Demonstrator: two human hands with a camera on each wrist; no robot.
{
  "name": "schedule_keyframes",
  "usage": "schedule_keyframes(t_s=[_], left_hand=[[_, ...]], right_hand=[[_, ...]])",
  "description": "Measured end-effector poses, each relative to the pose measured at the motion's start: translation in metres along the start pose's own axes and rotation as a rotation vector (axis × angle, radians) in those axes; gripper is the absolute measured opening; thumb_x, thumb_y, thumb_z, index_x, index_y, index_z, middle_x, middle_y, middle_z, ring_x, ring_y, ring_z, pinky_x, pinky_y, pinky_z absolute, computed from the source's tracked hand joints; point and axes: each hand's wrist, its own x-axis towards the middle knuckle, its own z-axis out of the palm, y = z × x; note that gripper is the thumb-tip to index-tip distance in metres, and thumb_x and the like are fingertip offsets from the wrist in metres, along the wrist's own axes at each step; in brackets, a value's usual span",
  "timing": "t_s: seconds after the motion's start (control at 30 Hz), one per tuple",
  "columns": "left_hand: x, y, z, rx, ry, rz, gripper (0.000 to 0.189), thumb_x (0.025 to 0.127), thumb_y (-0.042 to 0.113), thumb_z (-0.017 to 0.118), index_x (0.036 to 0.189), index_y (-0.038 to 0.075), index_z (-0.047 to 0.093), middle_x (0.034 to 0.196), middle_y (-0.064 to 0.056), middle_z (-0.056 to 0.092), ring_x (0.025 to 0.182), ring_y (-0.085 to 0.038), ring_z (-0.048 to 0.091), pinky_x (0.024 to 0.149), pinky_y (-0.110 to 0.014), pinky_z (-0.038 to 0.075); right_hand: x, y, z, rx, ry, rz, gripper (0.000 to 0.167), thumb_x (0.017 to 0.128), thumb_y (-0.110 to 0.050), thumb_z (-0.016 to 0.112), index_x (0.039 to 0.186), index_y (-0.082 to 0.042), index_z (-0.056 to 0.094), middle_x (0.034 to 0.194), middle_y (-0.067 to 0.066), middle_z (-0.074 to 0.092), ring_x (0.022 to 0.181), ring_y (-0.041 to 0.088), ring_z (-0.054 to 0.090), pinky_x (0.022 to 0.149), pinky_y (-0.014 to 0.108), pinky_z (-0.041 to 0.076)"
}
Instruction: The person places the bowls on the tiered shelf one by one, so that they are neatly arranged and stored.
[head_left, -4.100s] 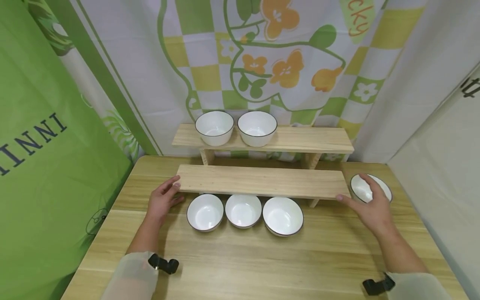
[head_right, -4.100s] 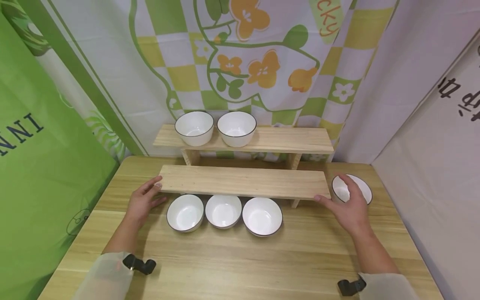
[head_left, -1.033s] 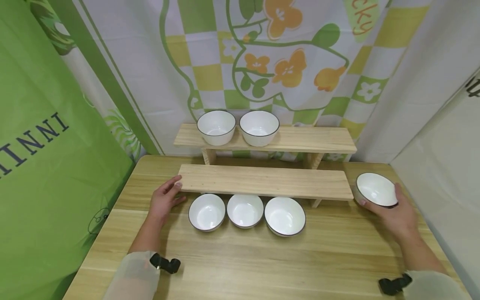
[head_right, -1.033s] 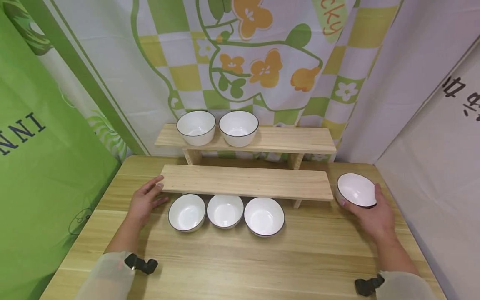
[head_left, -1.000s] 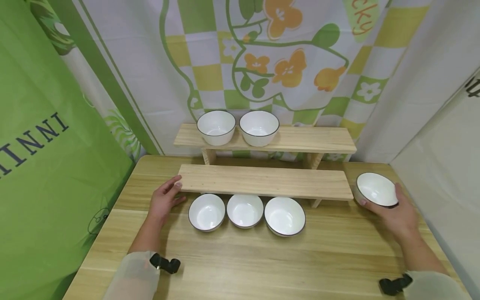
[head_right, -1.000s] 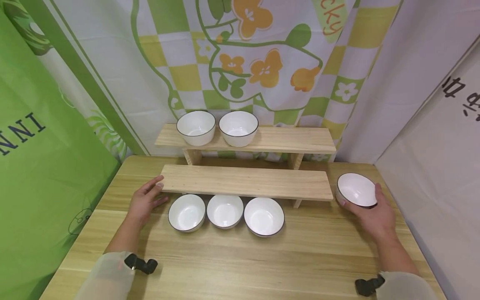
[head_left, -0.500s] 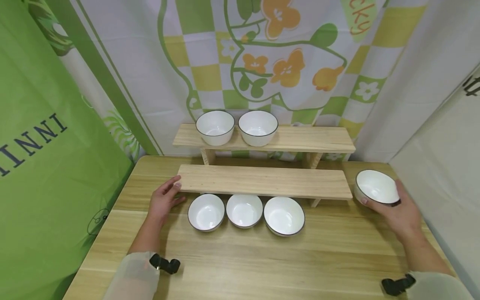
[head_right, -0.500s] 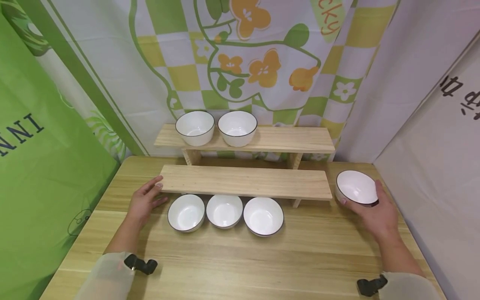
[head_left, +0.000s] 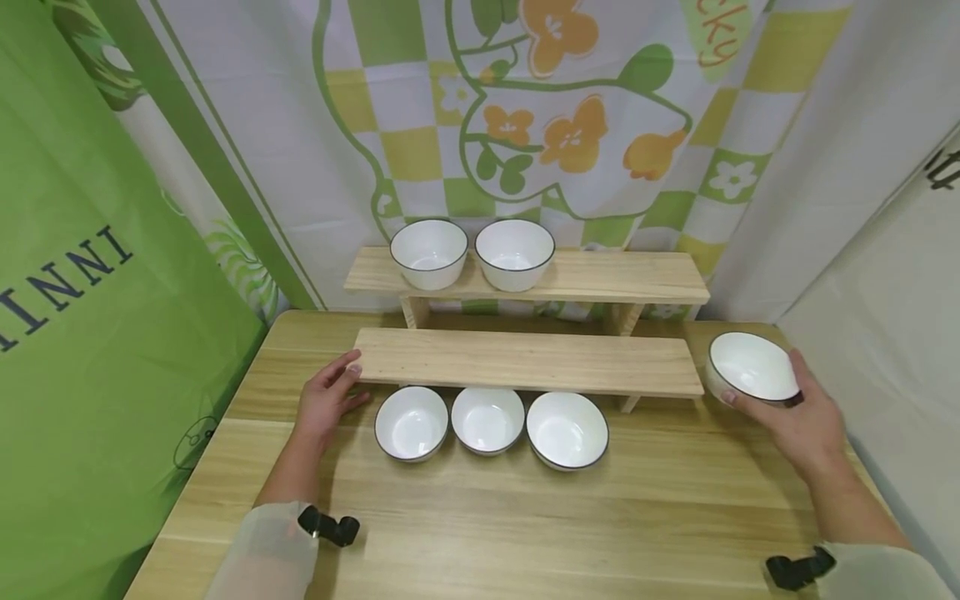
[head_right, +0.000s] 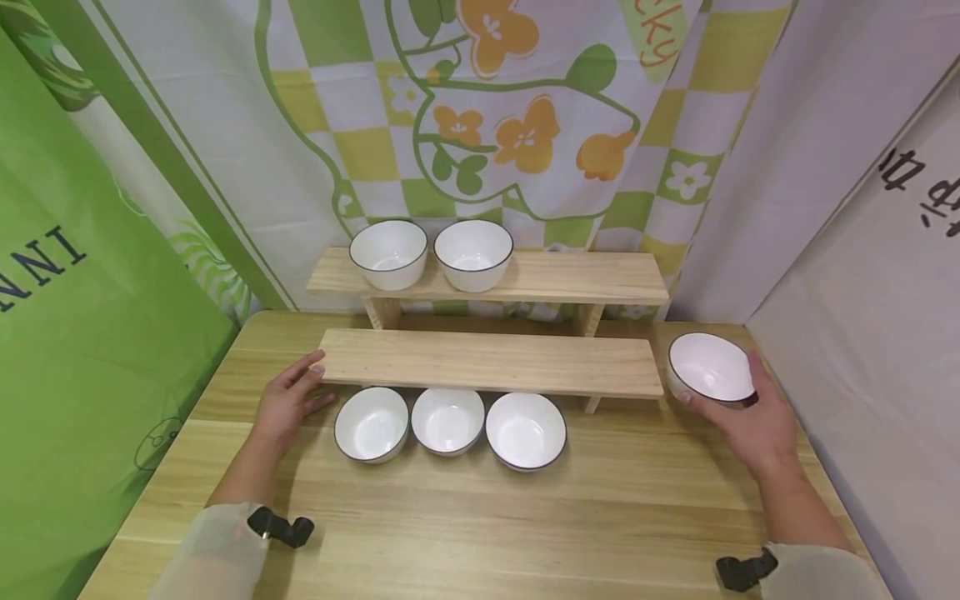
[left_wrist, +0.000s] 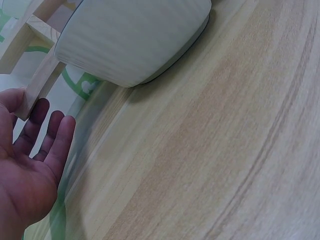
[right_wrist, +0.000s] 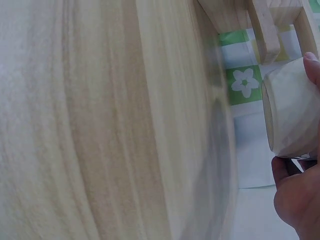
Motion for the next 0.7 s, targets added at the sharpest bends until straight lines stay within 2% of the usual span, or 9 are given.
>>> schedule_keyframes(t_s=[0.33,0.7], left_hand=[[0.000,0.001,0.001,0.013,0.002,0.000,0.053,0.104,0.025,0.066,0.152,0.007,0.052,0.144,-0.009,0.049,0.117,-0.013,0.058,0.102,-0.043,0.058],[0.000,0.001,0.001,0.013,-0.001,-0.008,0.053,0.105,0.024,0.066,0.153,0.009,0.051,0.149,-0.010,0.047,0.117,-0.013,0.058,0.102,-0.044,0.057]], right_hand=[[-0.002,-0.013,-0.005,0.015,0.014,-0.008,0.115,0.083,-0.046,0.086,0.167,-0.021,0.011,0.167,0.027,0.016,0.151,0.054,0.014,0.124,0.067,0.014],[-0.005,-0.030,-0.008,0.019,-0.005,-0.014,0.113,0.083,-0.048,0.086,0.168,-0.027,0.014,0.165,0.029,0.021,0.151,0.052,0.020,0.124,0.063,0.019]])
